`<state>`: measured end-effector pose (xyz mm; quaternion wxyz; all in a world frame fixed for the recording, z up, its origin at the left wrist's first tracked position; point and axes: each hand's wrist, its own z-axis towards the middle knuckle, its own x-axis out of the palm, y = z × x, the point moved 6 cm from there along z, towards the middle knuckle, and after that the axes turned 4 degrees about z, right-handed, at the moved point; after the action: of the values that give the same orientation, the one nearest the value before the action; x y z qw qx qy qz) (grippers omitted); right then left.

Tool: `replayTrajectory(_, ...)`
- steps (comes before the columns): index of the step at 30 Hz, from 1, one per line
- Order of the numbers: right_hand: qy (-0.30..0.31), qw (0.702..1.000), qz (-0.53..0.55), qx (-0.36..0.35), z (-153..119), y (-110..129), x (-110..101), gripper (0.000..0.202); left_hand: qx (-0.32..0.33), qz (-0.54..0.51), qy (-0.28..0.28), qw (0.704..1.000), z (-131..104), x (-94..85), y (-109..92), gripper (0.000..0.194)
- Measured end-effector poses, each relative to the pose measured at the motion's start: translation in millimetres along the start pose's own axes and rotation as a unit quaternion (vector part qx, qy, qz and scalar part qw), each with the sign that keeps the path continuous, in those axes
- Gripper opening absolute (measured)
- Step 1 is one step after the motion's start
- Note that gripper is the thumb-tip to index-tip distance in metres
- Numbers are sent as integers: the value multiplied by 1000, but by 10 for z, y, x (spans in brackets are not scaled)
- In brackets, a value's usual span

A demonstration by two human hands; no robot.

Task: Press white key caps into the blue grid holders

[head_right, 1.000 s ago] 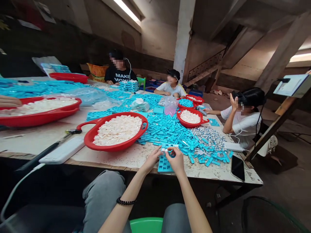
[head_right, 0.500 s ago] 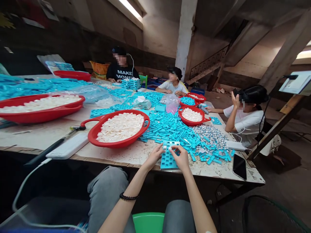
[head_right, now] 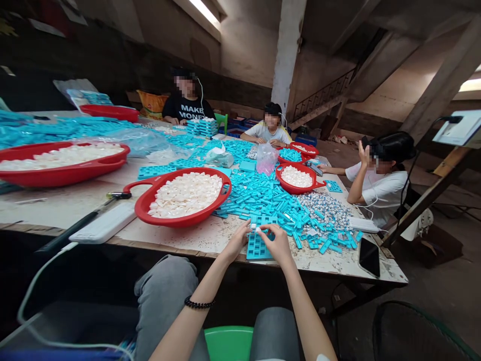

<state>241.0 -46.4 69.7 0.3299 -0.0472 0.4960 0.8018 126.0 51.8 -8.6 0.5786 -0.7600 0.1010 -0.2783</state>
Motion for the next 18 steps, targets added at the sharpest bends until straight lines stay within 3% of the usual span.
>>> replayTrajectory(6, 5, 998, -43, -55, 12, 62, 98, 14, -8, 1, -6, 1000, 47, -30, 67, 68)
replayTrajectory(18, 41, 993, -96, -62, 31, 107, 159, 18, 6, -6, -5, 1000, 31, -27, 52, 62)
